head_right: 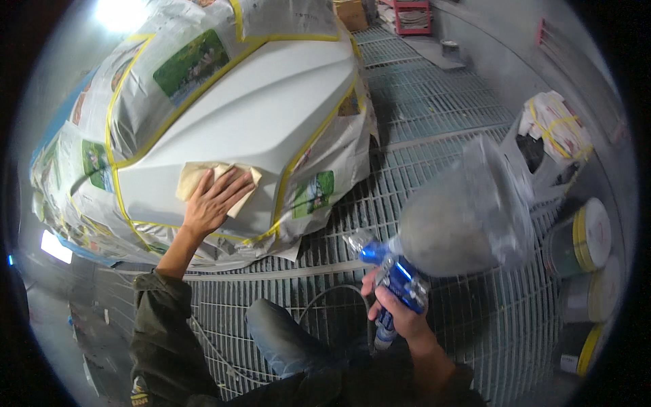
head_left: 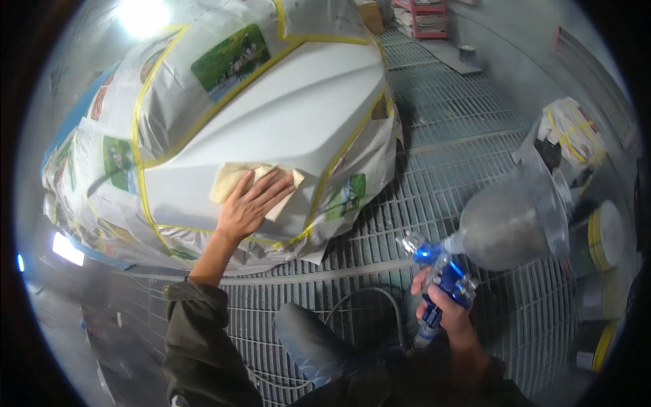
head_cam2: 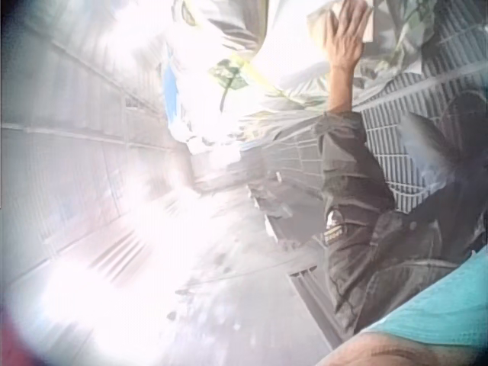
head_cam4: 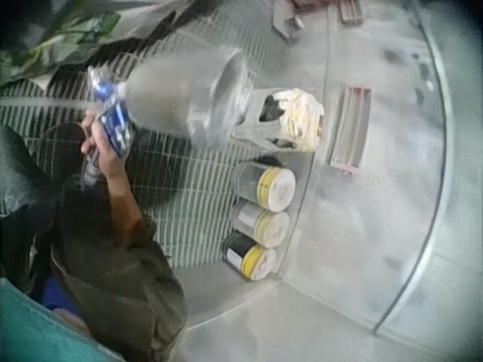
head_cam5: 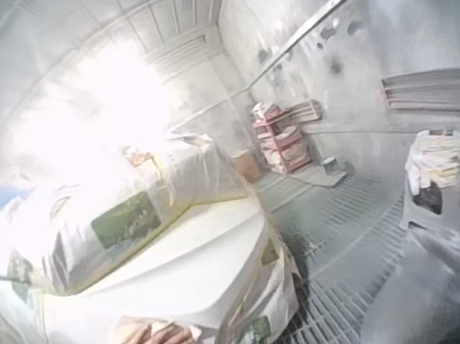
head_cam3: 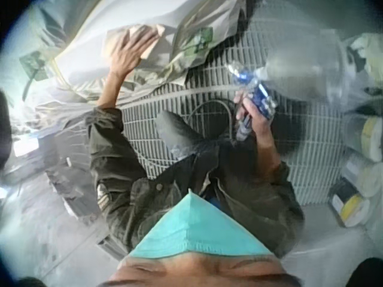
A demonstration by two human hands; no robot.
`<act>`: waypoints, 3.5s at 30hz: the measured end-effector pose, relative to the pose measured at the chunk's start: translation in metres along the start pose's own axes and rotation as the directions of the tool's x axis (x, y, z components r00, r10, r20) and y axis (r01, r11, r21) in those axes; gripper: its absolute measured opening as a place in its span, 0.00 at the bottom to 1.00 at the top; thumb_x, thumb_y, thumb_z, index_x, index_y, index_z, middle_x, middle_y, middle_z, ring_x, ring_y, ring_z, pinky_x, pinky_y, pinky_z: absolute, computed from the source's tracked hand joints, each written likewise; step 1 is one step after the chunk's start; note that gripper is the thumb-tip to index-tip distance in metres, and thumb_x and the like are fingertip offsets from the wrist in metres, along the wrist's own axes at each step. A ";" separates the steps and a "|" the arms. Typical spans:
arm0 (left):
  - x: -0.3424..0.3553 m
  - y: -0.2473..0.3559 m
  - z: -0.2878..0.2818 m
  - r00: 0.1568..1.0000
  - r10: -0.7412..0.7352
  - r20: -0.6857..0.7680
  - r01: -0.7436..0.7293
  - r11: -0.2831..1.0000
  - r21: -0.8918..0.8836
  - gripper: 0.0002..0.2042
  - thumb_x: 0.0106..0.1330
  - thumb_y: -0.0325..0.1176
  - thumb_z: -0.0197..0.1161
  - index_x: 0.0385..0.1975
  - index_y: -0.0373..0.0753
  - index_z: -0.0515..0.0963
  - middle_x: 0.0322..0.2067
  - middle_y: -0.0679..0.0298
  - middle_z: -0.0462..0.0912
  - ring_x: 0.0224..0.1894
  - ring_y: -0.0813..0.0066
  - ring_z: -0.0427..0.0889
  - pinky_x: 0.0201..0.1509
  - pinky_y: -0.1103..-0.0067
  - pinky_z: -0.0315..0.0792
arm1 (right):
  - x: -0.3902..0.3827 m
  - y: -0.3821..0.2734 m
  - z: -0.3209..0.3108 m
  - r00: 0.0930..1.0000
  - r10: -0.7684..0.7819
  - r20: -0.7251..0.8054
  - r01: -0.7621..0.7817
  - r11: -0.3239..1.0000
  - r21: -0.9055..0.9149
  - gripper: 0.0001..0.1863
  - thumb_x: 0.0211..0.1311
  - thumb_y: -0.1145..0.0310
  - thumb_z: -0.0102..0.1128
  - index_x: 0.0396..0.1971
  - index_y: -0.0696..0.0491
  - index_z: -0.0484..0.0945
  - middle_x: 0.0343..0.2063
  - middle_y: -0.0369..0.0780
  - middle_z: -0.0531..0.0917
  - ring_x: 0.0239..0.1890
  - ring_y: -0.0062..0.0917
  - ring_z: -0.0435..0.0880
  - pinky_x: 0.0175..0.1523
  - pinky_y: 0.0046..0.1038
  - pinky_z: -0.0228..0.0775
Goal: The person uses a spray gun to apply white paint to a car hood in a paint booth. The hood is masked with newspaper and tape. The person moves around the hood, spraying different sections and occasionally wiping the surface with a cloth.
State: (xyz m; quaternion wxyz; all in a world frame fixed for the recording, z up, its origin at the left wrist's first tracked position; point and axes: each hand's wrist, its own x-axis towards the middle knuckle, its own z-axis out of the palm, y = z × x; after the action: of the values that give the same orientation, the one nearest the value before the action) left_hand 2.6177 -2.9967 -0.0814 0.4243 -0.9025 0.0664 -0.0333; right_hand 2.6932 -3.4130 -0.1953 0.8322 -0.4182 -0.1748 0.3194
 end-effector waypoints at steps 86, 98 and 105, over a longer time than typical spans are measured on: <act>-0.611 0.187 0.107 -0.080 -0.896 0.436 0.981 -0.148 -0.124 0.17 0.48 0.21 0.63 0.41 0.36 0.84 0.28 0.45 0.84 0.33 0.46 0.85 0.39 0.62 0.77 | 0.057 0.310 0.340 0.951 -0.290 0.104 0.289 0.957 0.019 0.14 0.66 0.64 0.55 0.44 0.59 0.74 0.37 0.40 0.77 0.36 0.23 0.80 0.31 0.27 0.83; -0.520 0.193 0.132 0.344 -0.705 0.621 0.925 0.141 -0.352 0.10 0.50 0.24 0.63 0.33 0.40 0.84 0.24 0.49 0.83 0.29 0.47 0.84 0.33 0.60 0.76 | 0.000 0.326 0.173 0.860 -0.168 -0.481 0.127 0.985 -0.117 0.12 0.65 0.74 0.57 0.46 0.60 0.78 0.40 0.42 0.83 0.40 0.27 0.84 0.28 0.31 0.85; -0.424 0.209 0.098 0.633 -0.536 0.559 0.757 0.280 -0.590 0.17 0.46 0.26 0.66 0.39 0.42 0.85 0.22 0.54 0.83 0.23 0.55 0.84 0.28 0.66 0.75 | 0.016 0.241 0.144 0.999 0.010 0.053 0.004 0.966 -0.259 0.14 0.62 0.75 0.60 0.46 0.64 0.80 0.41 0.46 0.85 0.41 0.30 0.86 0.30 0.28 0.83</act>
State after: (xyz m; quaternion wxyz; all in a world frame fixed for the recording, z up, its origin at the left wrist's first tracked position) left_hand 2.1903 -2.9914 -0.3064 -0.0658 -0.9305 -0.3558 -0.0567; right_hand 2.5321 -3.2103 -0.3047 0.7651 -0.5147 -0.2366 0.3061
